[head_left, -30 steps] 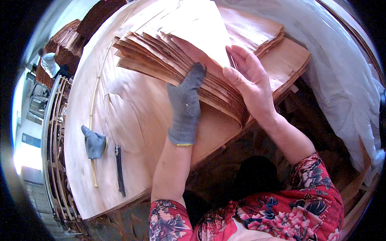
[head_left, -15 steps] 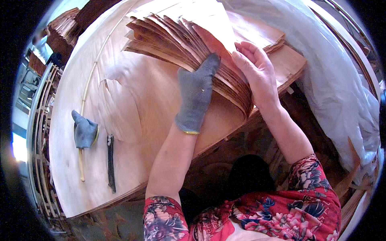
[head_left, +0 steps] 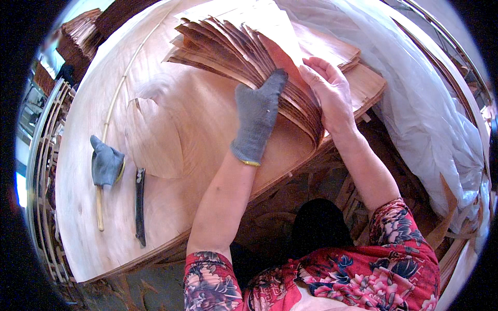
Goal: The person sits at a workbench and peels thin, translucent layers from a stack of flat, brownish material. They use gloved hands to carefully separate the layers one by one, lifting and inspecting each sheet before placing it back on the stack.
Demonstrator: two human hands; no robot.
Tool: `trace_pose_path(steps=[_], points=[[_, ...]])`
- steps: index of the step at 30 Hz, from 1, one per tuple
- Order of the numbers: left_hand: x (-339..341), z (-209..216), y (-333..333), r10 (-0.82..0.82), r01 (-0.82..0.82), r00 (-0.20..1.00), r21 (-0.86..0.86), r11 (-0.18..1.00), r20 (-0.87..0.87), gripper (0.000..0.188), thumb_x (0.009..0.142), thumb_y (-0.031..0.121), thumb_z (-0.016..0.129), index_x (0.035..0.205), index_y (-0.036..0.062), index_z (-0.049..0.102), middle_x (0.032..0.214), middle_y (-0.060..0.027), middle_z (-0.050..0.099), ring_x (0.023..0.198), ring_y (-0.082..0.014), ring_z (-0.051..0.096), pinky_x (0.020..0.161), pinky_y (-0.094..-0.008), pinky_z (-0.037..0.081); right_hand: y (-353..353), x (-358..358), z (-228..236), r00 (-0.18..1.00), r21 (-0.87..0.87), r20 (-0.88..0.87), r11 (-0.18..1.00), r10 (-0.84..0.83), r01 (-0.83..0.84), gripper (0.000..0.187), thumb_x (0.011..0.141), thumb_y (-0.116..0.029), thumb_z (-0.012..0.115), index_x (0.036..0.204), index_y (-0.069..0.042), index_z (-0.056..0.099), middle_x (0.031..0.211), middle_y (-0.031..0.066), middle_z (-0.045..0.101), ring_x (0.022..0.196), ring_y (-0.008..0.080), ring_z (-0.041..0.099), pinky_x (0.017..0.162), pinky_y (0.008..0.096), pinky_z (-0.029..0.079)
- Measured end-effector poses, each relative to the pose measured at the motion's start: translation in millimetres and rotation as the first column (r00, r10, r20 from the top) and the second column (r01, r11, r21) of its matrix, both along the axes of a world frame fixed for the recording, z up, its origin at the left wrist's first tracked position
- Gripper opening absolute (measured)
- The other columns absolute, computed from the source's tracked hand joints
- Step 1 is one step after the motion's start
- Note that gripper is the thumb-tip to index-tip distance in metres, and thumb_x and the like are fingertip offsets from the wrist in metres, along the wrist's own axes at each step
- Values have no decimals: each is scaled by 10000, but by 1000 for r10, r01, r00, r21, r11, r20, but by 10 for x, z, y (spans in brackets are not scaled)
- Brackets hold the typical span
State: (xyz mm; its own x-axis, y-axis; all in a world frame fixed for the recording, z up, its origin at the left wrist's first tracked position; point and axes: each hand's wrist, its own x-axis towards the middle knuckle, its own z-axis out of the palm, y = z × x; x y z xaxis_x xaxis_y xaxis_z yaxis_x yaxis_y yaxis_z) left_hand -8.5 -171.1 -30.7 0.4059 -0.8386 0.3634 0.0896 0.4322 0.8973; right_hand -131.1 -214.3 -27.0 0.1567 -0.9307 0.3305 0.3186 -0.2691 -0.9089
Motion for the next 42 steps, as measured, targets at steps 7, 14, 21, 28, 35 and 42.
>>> trace_pose_path(steps=[7, 14, 21, 28, 35, 42], points=[[-26, -23, -39, 9, -16, 998, -103, 995, -66, 187, 781, 70, 644, 938, -32, 636, 871, -69, 651, 744, -130, 602, 645, -268, 482, 30, -6, 11, 999, 28, 39, 1000, 6, -7, 394, 790, -181, 689, 1069, 43, 523, 992, 75, 584, 899, 110, 548, 802, 215, 437], [-44, -22, -39, 22, -28, 998, -91, 995, -62, 188, 776, 74, 650, 932, -32, 635, 861, -71, 649, 743, -121, 599, 650, -258, 478, -56, -26, -120, 998, -102, 24, 993, -58, 60, 307, 907, -196, 520, 1122, 21, 480, 846, 16, 560, 727, 68, 487, 643, 194, 408], [-26, -62, -57, 29, -31, 998, -49, 998, -49, 167, 772, 81, 651, 892, -35, 636, 810, -60, 646, 690, -121, 594, 601, -251, 469, 5, -46, -122, 822, -514, -226, 781, -522, 355, 463, 910, -43, 371, 1345, -65, 216, 1008, 103, 563, 788, 176, 550, 693, 281, 461], [11, -76, -41, 26, -25, 1000, -75, 997, 6, 152, 774, 78, 652, 877, -33, 634, 797, -58, 643, 683, -118, 595, 590, -247, 468, 45, 9, -132, 796, -698, -266, 678, -544, 230, 378, 870, -111, 523, 1230, -22, 453, 1151, 168, 564, 1043, 258, 562, 858, 312, 445], [-16, -47, -24, 3, -3, 999, -7, 1000, -43, 172, 778, 85, 654, 907, -25, 634, 830, -53, 638, 739, -134, 595, 647, -263, 481, 107, 6, -92, 847, -460, -345, 859, -404, 223, 320, 837, -196, 615, 1079, 11, 584, 940, 150, 654, 915, 218, 628, 787, 291, 471], [-39, -24, -20, -2, 1, 999, -29, 1000, -39, 156, 773, 49, 654, 910, -20, 626, 838, -50, 629, 726, -120, 583, 635, -253, 476, 92, -20, -98, 904, -315, -270, 918, -332, 243, 290, 903, -222, 528, 1044, 19, 607, 788, 76, 628, 728, 92, 541, 680, 243, 451]])
